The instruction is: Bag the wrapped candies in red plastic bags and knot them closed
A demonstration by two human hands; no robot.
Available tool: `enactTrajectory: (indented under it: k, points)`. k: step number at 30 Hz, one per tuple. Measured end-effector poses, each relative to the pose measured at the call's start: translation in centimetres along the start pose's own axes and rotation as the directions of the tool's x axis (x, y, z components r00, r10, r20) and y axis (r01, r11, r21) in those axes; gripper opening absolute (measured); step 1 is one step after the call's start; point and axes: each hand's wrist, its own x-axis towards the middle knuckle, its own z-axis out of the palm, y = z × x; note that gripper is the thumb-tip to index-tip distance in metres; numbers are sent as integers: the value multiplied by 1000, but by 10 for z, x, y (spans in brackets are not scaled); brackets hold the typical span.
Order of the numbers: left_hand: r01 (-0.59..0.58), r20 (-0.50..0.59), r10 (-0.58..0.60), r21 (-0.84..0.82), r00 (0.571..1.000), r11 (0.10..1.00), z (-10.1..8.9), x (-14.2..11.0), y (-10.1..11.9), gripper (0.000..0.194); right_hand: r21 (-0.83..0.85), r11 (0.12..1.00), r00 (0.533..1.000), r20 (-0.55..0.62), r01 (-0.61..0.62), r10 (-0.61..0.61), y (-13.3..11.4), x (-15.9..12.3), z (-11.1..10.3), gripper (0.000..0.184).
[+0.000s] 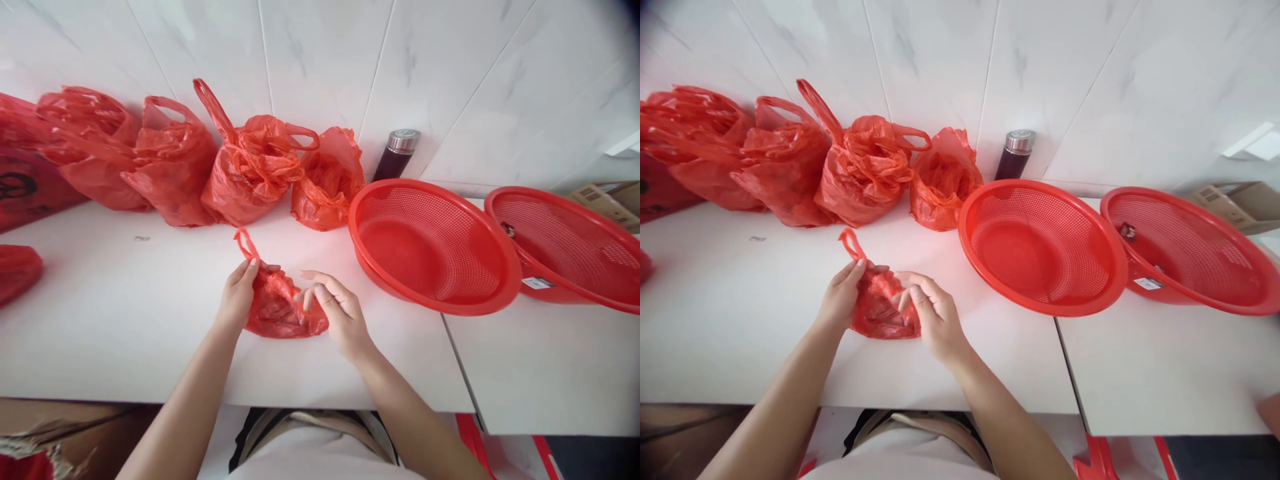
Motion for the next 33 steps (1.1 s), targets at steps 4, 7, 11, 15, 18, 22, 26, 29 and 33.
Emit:
enactTrajectory:
  k: [4,7,11,15,18,22,26,29,33]
  points:
    - [38,-92,-57,-203,994,978,-17,3,4,32,-12,997,989,120,-80,81,-17,-14,10,40]
    - [20,-196,-82,-299,977,954,-30,9,-2,28,-141,979,974,155,-145,166,-13,-26,0,44]
    - [37,-170,-109,-377,979,925,-35,6,-8,24,-253,931,924,211,-264,319,-16,-32,-23,46]
    - [26,-99,-67,-372,993,928,-33,-6,5,22,-317,936,957,192,-152,220,-38,-16,-32,42]
    - [-57,5,61,-288,998,956,-38,-12,20,27,-294,956,993,116,13,22,-47,7,-28,40]
    - [-156,355,204,-158,913,975,-45,-11,21,66,-202,972,991,83,118,-103,-40,38,-23,41]
    - [-127,504,39,141,863,982,-43,-7,13,68,-146,977,987,62,158,-151,-28,55,-26,46]
    - [-132,415,19,246,910,960,-35,-9,12,45,-209,966,987,-5,155,-159,-16,53,-27,56]
    - [-145,252,106,142,962,979,-28,-16,12,26,-348,937,997,-71,-11,-15,10,38,-21,94]
